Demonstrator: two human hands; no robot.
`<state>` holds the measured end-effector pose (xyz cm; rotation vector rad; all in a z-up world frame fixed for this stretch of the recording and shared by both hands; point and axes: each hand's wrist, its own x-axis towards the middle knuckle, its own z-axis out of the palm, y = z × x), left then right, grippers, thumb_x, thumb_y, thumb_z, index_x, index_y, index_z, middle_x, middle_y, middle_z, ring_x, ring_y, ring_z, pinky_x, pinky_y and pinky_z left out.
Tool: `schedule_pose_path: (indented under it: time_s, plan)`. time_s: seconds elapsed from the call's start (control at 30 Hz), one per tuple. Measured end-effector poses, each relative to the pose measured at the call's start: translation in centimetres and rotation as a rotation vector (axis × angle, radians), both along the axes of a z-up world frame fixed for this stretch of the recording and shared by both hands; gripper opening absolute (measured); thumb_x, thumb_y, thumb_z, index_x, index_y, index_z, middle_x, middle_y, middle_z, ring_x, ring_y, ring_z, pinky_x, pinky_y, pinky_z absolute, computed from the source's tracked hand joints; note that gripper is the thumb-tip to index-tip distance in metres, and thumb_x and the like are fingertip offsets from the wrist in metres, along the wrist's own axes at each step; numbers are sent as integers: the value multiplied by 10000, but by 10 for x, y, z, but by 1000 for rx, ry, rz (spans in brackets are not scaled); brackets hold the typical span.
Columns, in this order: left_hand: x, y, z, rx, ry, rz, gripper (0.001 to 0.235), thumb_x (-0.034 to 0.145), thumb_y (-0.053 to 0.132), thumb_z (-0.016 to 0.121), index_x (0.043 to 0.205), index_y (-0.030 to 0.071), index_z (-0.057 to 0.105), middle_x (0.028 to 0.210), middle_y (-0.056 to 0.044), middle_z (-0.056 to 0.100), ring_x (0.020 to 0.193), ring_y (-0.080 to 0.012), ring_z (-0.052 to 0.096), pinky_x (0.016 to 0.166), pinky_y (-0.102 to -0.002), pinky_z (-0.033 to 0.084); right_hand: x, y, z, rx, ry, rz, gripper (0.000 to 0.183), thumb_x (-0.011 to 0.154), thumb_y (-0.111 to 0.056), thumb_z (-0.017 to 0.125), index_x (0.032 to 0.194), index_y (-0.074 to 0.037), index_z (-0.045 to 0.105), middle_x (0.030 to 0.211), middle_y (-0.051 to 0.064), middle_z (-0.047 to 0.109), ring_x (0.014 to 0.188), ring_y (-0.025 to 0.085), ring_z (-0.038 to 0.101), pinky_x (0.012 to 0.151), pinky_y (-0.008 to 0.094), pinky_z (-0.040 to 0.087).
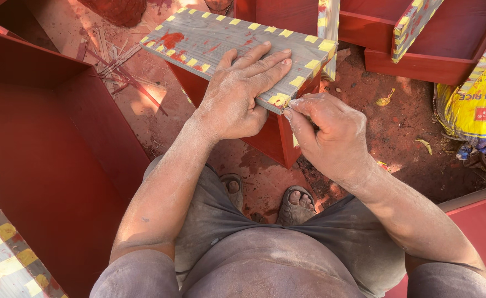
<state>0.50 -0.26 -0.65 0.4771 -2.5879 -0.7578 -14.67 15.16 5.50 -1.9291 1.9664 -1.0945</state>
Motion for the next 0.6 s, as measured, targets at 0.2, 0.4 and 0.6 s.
schedule_pose_path:
  time_s: [0.2,0.4,0.6]
  plan:
    - [-5,2,2,9,24,-12,864,656,-5,575,1508,133,570,1606,-23,492,1508,-305,417,1183,-602,274,2,1,-2,-19,22,-53,92,974,1,737,1039,6,672,962,170,714,833,298,738,691,368,581]
    - [-4,4,-3,-8,-8,25,835,687,9,575,1508,160,571,1599,3,503,1518,-294,410,1196,-607,276,6,5,-2,-71,95,-18,133,985,-4,741,1086,10,655,1015,174,711,892,330,735,736,388,594]
    - [-5,6,1,-18,7,6,853,645,12,585,1489,135,582,1584,-32,509,1493,-320,413,1163,-627,262,8,6,1,-76,191,-21,128,951,15,737,1044,7,649,969,165,695,855,330,718,716,401,585]
